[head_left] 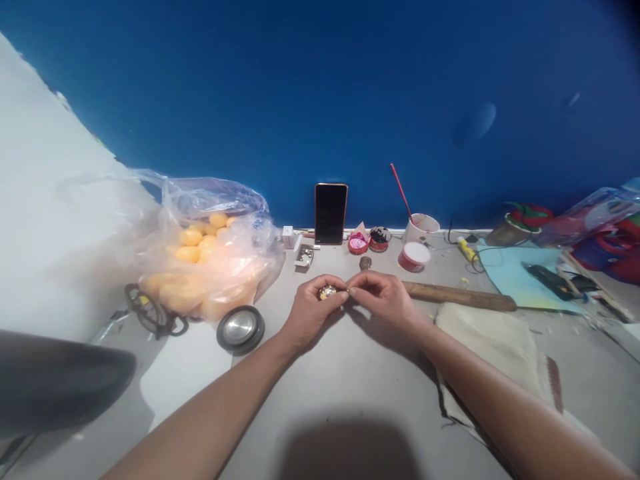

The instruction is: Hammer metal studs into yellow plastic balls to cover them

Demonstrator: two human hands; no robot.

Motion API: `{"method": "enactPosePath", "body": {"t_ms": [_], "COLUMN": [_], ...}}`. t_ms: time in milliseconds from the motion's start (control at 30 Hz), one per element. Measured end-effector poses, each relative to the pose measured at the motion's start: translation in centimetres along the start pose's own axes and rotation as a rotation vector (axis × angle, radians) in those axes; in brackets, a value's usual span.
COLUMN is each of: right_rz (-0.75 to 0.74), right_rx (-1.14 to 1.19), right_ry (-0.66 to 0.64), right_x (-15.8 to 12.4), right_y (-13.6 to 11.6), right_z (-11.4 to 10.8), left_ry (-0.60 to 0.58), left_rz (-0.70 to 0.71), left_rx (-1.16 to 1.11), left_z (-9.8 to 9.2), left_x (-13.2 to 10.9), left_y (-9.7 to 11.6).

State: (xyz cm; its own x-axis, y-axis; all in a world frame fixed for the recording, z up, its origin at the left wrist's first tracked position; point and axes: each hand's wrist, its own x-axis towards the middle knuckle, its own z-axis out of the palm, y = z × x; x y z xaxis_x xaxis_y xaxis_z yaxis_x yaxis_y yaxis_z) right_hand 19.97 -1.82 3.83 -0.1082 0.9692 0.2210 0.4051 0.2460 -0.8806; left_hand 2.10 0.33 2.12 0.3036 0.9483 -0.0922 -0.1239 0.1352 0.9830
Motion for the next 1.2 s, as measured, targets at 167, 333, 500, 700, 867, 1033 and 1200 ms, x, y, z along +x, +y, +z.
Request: {"method": "enactPosePath", "body": {"t_ms": [167,333,500,700,867,1033,1200], "right_rz": [0.025,0.021,-0.023,-0.039,0.004,0.201,0.31], "right_rx": [-0.026,-0.034,-0.063,-0.084,-0.089,0.083,0.237], "right_ry": [-0.006,0.019,-0.003,0.014,0.036,0.055,0.115], "right_x": [0.0,0.0,-0.2,-0.3,-0.3,0.1,0.8], "right_y": [0.0,0.2,0.2,0.3,-0.2,-0.2,0.3], "right_z": [0.0,0.1,0.3,0.5,0.4,-0.1,-0.6], "left_ry": [0.008,0.035,0.062,0.064,0.015,-0.081,-0.072], "left_rz": [-0.007,0.017,-0.004,0.034,0.054,0.029,-0.006], "left_rx": [0.024,0.093,0.11,0.189,0.211,0.114,0.024], "left_z": [0.0,0.0,0.3,0.4,0.0,-0.4,0.0], "left_x": [0.0,-0.1,-0.1,-0.1,-0.2,0.0,0.1], "left_y": [-0.1,-0.1,0.1,0.3,0.2,-0.3,-0.4]}}
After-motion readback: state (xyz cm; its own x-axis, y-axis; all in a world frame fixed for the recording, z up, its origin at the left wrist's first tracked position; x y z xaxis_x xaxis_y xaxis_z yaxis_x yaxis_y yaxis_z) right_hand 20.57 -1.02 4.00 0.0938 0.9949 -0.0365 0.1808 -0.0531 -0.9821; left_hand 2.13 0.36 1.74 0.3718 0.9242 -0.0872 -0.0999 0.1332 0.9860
